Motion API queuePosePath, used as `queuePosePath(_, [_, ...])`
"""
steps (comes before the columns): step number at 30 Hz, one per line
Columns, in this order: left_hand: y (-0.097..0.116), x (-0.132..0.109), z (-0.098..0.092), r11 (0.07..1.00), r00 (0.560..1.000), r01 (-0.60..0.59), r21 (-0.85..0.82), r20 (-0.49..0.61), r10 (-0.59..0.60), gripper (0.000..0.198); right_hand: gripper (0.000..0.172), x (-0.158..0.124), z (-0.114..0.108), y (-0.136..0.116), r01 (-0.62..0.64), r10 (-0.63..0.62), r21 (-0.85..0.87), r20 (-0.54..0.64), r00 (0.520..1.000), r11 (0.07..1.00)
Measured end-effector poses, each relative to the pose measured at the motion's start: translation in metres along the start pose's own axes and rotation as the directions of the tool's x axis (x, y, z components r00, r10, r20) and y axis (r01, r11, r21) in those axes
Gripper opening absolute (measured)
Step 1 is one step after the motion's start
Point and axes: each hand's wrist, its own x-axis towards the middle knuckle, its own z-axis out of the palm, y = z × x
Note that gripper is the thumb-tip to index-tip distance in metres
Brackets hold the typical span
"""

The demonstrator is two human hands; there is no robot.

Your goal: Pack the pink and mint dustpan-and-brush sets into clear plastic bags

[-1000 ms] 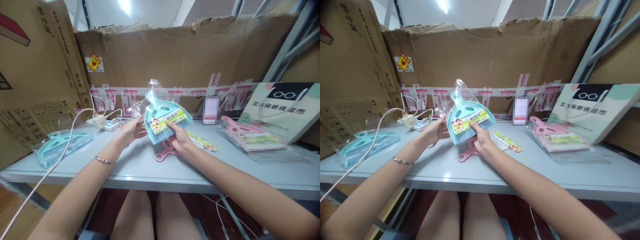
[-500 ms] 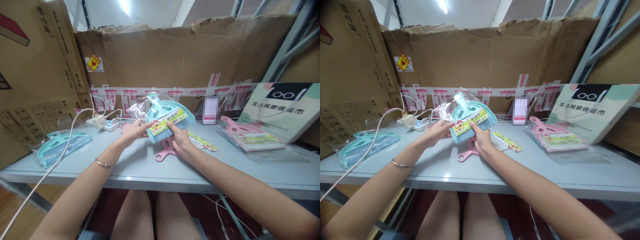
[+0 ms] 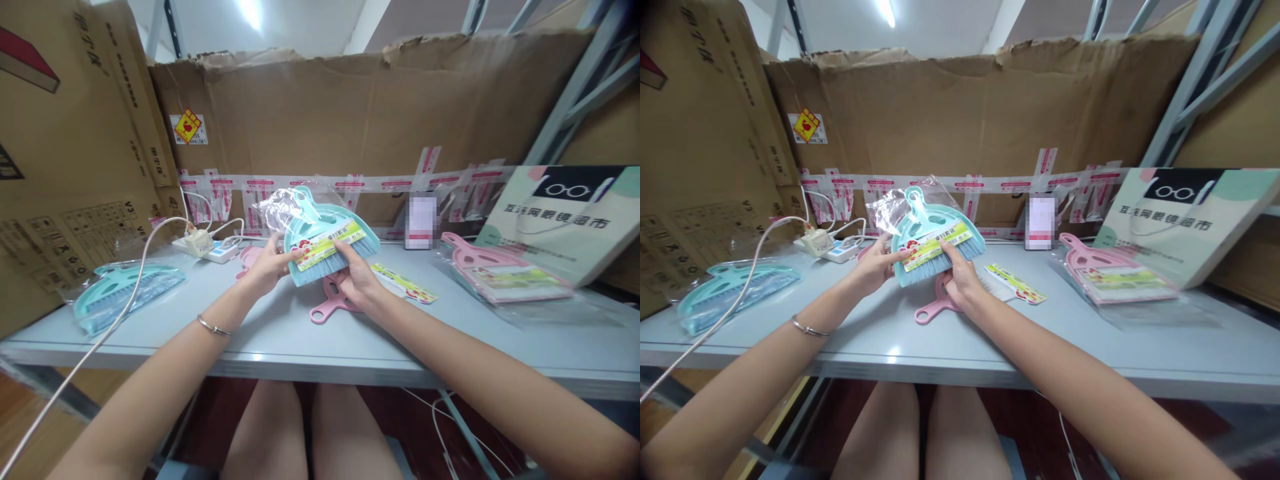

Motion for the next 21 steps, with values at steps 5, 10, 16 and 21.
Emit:
queuePosePath(5, [0.004,0.004,-0.011,0.999,0.999,0.03,0.02,-0.019,-0.03,0.064,0.032,0.006,-0.008,-0.006,-0.003,-0.025,-0.166,-0.167,0.986,0.986])
queuePosePath(10, [0.01,0.005,-0.021,0.996,0.995,0.091,0.0,0.036,-0.091,0.072,0.024,0.01,-0.01,-0.017,-0.112,0.112,-0.064,-0.009,0.994,0.992])
queuePosePath(16, [0.008,0.011,-0.028,0.988,0.987,0.154,0.008,0.039,-0.154,0.048,0.015,0.013,-0.01,-0.015,-0.111,0.111,-0.006,-0.037,0.993,0.994])
queuePosePath(21, [0.006,0.013,-0.023,0.968,0.967,0.248,0.026,-0.063,-0.246,0.023,0.013,0.016,-0.013,-0.007,-0.054,0.037,-0.092,-0.174,0.984,0.994])
